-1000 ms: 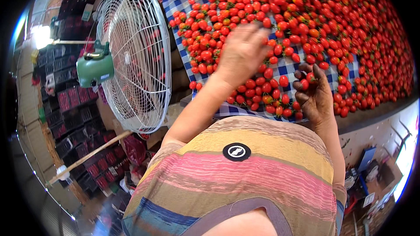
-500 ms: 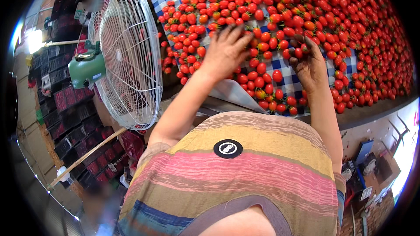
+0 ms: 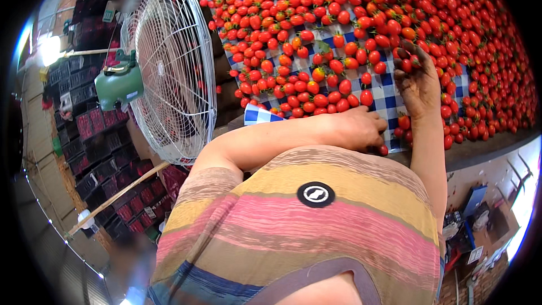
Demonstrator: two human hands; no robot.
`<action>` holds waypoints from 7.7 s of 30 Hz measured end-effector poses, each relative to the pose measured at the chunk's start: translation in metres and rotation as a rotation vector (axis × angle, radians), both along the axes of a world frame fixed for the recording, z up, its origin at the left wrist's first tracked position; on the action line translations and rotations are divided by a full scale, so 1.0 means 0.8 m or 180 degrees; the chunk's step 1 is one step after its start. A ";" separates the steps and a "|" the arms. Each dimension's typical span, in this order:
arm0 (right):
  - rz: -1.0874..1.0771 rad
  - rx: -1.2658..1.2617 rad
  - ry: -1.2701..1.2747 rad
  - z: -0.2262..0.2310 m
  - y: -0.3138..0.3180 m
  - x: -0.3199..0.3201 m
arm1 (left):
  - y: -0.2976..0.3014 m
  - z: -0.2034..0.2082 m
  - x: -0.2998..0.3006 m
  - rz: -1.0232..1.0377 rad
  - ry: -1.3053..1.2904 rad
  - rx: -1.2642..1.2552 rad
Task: The person is sorting a large pile of strawberries on a checkered table by hand, gathering some fruit into their hands while moving others across the surface.
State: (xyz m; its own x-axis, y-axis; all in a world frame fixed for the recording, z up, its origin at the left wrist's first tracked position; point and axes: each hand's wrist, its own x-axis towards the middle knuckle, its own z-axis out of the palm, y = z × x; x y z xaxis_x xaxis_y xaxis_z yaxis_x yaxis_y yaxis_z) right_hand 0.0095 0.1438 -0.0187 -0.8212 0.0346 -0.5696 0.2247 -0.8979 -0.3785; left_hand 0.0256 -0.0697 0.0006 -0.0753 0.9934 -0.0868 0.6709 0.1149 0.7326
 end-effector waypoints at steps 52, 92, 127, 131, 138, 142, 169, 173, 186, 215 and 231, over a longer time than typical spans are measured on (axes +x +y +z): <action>0.0037 0.0263 -0.0300 -0.002 -0.013 0.002 | -0.134 -0.021 -0.157 0.3025 0.1995 -0.0474; 0.0139 0.0318 -0.0352 -0.010 -0.013 0.000 | -0.200 0.017 -0.085 0.3534 0.1461 -0.0876; 0.0145 0.0479 -0.0436 0.021 -0.031 0.000 | -0.130 -0.007 -0.217 0.3357 0.1357 -0.0834; 0.0196 0.0433 -0.0418 0.032 -0.040 -0.001 | -0.164 -0.041 -0.213 0.3434 0.0450 -0.0072; 0.0892 -0.0166 -0.0539 0.049 -0.095 0.000 | -0.117 0.042 -0.187 0.3315 -0.0425 0.0730; 0.0582 -0.0973 -0.0172 0.008 -0.106 0.012 | -0.032 0.099 -0.104 0.2142 0.0144 0.1052; -0.1163 0.2951 -0.2630 -0.057 0.160 0.450 | -0.013 0.037 -0.089 0.1282 0.1016 0.0258; -0.1547 0.3829 -0.2516 0.020 0.162 0.387 | 0.095 0.033 -0.029 0.0119 0.0858 0.0943; 0.0516 0.6389 0.0744 0.099 0.147 0.049 | -0.082 0.014 -0.095 0.1846 0.0306 -0.0598; 0.2771 0.5797 0.0867 0.065 0.001 0.042 | -0.134 0.061 -0.045 0.1379 -0.1107 -0.1764; -0.0050 0.4943 0.0764 0.016 0.019 -0.022 | 0.064 -0.020 -0.182 0.1802 0.2318 0.0676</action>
